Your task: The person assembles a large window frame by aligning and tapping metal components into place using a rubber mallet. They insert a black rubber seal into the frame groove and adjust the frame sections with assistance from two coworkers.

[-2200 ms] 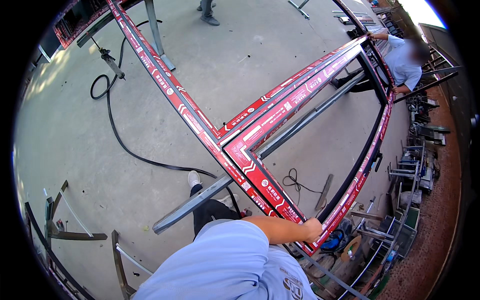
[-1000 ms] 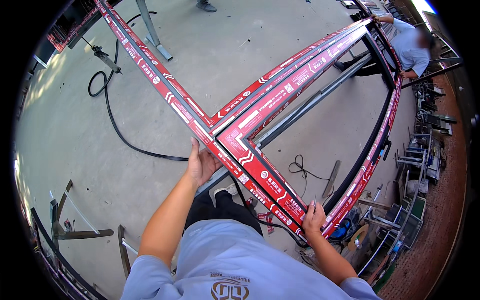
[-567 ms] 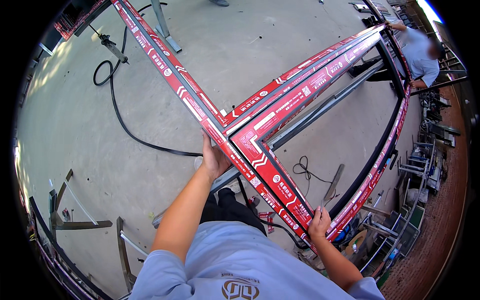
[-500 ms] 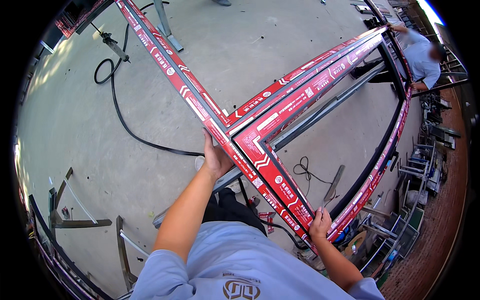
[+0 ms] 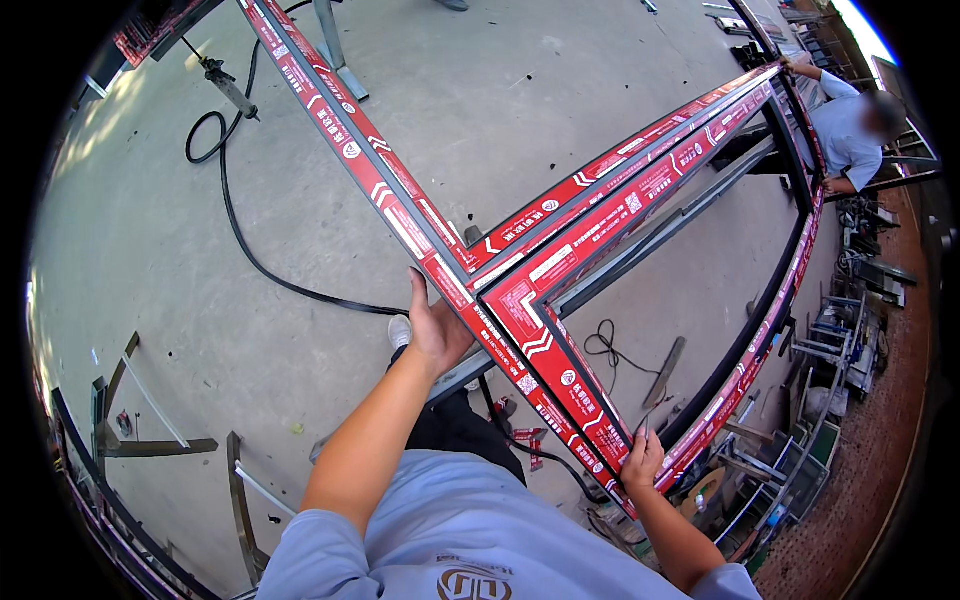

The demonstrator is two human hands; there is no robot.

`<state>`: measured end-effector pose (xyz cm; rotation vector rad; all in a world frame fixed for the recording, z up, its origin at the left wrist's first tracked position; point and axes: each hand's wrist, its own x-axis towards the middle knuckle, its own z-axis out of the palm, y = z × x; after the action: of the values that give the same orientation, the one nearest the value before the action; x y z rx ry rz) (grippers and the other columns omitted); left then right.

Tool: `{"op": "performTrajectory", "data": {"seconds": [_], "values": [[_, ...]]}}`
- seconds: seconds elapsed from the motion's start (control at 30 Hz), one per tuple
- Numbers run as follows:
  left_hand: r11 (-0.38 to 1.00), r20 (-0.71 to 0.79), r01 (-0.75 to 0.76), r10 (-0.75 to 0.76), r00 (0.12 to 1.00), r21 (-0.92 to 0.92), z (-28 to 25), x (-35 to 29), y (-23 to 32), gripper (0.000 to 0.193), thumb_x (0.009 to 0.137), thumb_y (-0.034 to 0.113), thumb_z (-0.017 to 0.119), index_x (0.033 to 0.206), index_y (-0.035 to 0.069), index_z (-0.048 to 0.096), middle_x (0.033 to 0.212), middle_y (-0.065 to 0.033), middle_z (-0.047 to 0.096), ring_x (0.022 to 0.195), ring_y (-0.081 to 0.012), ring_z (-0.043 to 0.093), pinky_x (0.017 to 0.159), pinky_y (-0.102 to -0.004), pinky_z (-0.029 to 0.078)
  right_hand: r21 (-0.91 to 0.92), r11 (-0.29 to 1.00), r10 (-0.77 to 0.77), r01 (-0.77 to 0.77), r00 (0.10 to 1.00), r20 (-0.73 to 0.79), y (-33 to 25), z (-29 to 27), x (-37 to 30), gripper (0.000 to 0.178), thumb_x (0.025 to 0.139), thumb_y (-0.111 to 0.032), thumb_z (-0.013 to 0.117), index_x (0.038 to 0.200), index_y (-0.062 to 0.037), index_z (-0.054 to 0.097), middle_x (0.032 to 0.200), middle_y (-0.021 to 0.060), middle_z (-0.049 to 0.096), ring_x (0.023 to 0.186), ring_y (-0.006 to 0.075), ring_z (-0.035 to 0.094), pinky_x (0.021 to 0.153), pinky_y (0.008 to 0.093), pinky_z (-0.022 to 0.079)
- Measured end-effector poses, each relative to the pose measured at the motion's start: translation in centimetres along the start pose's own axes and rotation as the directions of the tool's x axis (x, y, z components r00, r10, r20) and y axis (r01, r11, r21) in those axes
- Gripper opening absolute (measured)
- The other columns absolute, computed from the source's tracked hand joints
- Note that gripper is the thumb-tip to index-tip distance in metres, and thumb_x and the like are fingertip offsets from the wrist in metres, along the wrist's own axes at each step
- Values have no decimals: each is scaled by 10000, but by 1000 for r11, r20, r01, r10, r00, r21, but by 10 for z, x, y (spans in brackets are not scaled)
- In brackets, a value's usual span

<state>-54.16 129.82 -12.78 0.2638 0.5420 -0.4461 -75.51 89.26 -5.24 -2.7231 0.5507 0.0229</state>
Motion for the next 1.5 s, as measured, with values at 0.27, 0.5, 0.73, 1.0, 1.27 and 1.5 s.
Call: {"op": "performTrajectory", "data": {"seconds": [0.27, 0.5, 0.73, 1.0, 1.27, 1.5], "values": [[979, 34, 8, -15, 999, 202, 3, -11, 14, 1167, 897, 953, 353, 1622, 38, 364, 1644, -155, 457, 1491, -324, 468, 1225, -545, 366, -7, 1000, -17, 17, 999, -27, -2, 0, 2, 354, 1063, -221, 545, 801, 17, 530, 741, 238, 525, 702, 444, 539, 670, 513, 409], [914, -77, -190, 232, 970, 359, 15, -36, -3, 1006, 853, 366, 929, 1521, 9, 267, 1458, -176, 510, 1376, -259, 553, 1176, -435, 457, -42, 999, -5, 5, 1000, -15, 7, 0, 1, 320, 1041, -181, 573, 793, 16, 530, 766, 238, 535, 733, 449, 556, 674, 513, 426], [721, -133, -181, 355, 925, 669, 56, -34, -12, 927, 833, 263, 946, 1420, -45, 298, 1383, -226, 526, 1238, -261, 640, 1086, -372, 531, -18, 1000, 10, -11, 1000, -24, -1, 0, 2, 305, 1027, -168, 584, 792, 18, 528, 768, 241, 535, 738, 454, 555, 670, 518, 420], [773, -104, -166, 287, 952, 612, 59, -32, -6, 864, 886, 150, 883, 1429, -35, 236, 1316, -225, 585, 1195, -263, 688, 1039, -405, 585, -47, 999, 7, -8, 999, -37, 0, 1, -1, 280, 1007, -151, 599, 783, 4, 536, 751, 227, 536, 716, 446, 555, 651, 519, 414], [743, -93, -152, 278, 956, 652, 55, -31, -7, 917, 876, 188, 892, 1445, -42, 211, 1350, -233, 542, 1231, -270, 653, 1076, -394, 551, -50, 998, -29, 25, 997, -77, -8, -2, 0, 270, 986, -147, 613, 767, -13, 528, 751, 223, 548, 715, 446, 565, 649, 544, 410], [491, -85, -230, 538, 838, 840, 36, -33, -7, 1017, 969, 432, 782, 1597, -85, 172, 1555, -299, 379, 1487, -384, 386, 1248, -495, 297, -57, 998, -45, 37, 988, -148, -10, -3, 2, 301, 988, -179, 623, 746, -17, 548, 714, 214, 559, 699, 443, 568, 641, 552, 413]]}}
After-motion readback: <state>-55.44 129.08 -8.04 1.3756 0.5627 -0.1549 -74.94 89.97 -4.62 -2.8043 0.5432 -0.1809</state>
